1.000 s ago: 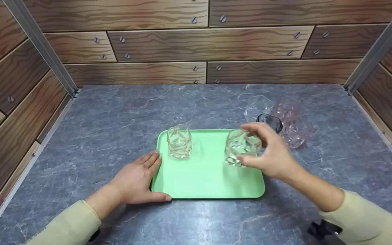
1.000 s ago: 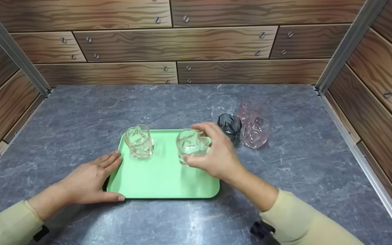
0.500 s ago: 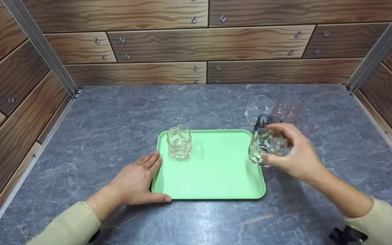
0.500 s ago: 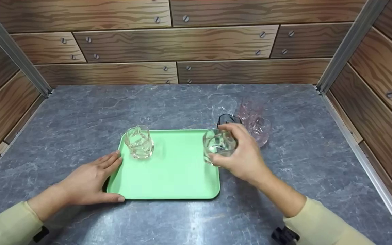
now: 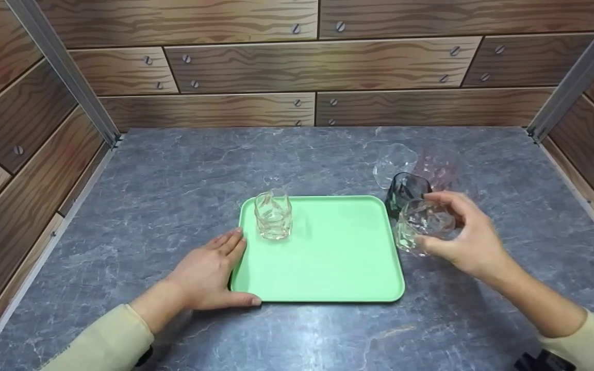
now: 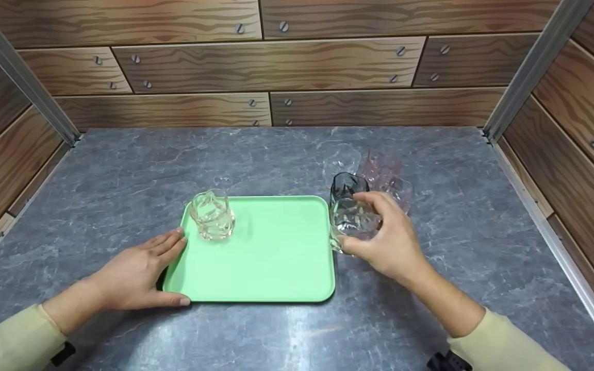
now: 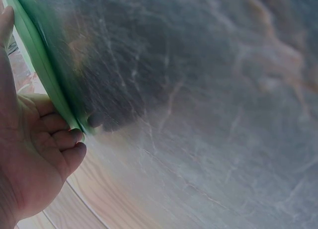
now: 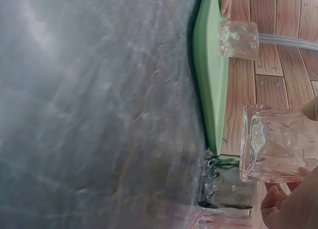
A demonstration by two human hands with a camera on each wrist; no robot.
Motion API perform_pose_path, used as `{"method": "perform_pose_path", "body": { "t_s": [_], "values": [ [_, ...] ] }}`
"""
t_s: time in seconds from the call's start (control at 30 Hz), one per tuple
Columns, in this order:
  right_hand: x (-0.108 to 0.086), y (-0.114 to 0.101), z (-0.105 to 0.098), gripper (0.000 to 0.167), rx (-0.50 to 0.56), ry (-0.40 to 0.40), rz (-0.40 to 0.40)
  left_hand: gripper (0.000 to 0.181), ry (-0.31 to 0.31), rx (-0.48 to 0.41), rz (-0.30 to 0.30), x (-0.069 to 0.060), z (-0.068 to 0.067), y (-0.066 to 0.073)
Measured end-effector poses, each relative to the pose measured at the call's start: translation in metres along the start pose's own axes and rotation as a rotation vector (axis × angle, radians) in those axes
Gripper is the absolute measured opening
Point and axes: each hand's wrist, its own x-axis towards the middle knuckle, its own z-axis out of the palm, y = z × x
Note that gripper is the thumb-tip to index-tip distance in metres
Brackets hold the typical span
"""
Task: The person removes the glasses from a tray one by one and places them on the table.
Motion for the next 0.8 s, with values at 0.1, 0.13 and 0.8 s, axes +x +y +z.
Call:
{"method": "perform_pose_path", "body": {
  "t_s": [0.1, 0.13, 0.8],
  "values": [
    [-0.003, 0.005, -0.001, 0.077, -0.025, -0.008, 0.007, 0.128, -0.002, -0.005, 0.000, 0.000, 0.000, 0.000],
    [-0.003, 0.006, -0.002, 0.078, -0.032, -0.010, 0.009, 0.128, -0.002, -0.005, 0.000, 0.000, 0.000, 0.000],
    [-0.012, 0.030, 0.002, 0.078, -0.011, -0.046, -0.014, 0.128, 0.028, 0.011, 0.007, -0.001, -0.001, 0.001]
  ]
}}
